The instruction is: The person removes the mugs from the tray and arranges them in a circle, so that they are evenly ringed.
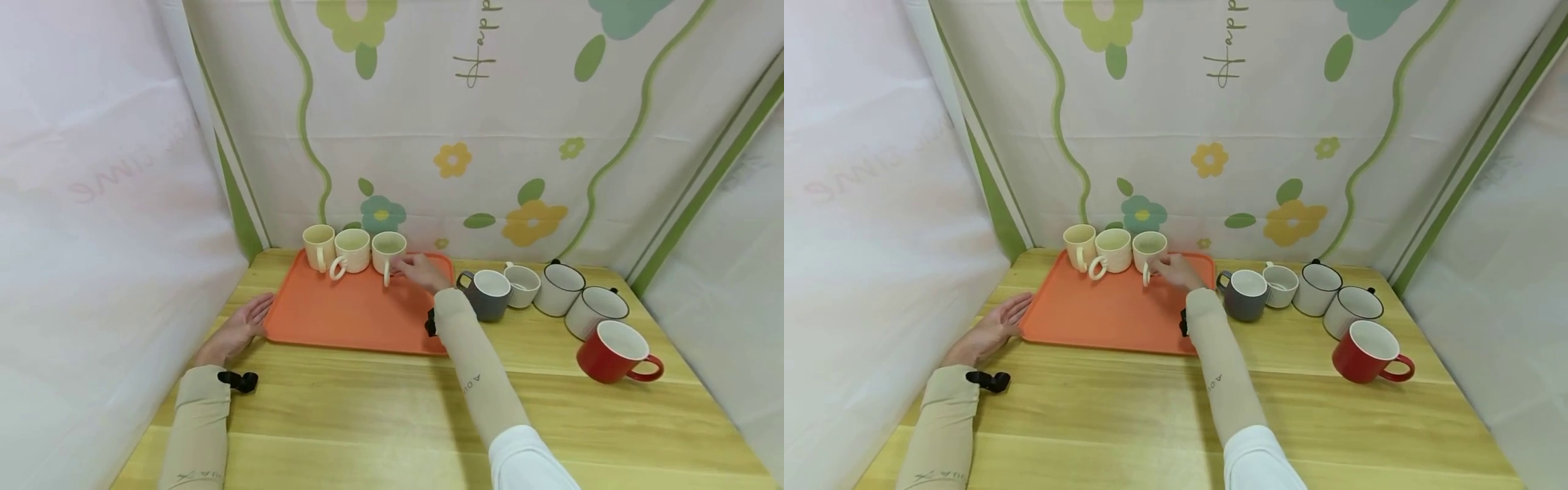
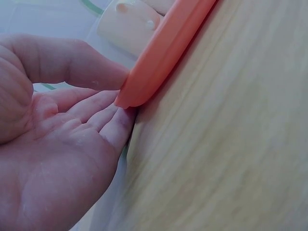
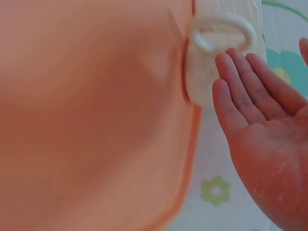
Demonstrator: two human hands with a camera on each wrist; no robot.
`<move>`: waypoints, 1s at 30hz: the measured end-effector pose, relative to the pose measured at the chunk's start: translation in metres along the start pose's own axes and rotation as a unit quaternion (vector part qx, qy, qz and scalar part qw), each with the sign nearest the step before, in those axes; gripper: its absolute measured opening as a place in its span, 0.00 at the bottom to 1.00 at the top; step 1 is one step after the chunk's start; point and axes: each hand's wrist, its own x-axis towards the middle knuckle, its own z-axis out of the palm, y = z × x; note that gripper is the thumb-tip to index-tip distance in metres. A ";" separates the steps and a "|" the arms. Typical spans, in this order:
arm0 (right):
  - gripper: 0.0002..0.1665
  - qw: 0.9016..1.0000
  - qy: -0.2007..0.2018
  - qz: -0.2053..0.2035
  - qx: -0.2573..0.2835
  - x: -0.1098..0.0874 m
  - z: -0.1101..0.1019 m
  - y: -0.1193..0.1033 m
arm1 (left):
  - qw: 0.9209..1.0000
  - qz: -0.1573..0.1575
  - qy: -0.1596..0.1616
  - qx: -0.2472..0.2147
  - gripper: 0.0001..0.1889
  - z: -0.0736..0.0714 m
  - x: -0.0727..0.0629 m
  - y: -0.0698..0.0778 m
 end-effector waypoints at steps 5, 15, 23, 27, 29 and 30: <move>0.31 0.992 0.033 0.036 0.112 0.002 0.017 0.003 | 1.000 0.005 0.000 0.004 0.54 -0.002 0.000 -0.002; 0.35 0.982 0.031 0.024 0.187 0.004 0.038 0.011 | 1.000 0.007 0.004 0.014 0.53 0.000 -0.002 -0.003; 0.34 0.982 0.073 0.039 0.171 0.005 0.048 0.010 | 1.000 0.006 0.008 0.014 0.54 0.001 -0.002 -0.003; 0.39 0.986 0.099 0.047 0.122 0.003 0.050 0.010 | 1.000 0.006 0.006 0.007 0.54 0.002 -0.002 -0.004; 0.39 0.986 0.106 0.051 0.115 0.003 0.049 0.010 | 1.000 0.004 0.005 0.009 0.54 0.000 -0.002 -0.004; 0.38 0.986 0.111 0.056 0.111 0.003 0.049 0.010 | 1.000 0.003 0.007 0.009 0.54 -0.001 -0.002 -0.004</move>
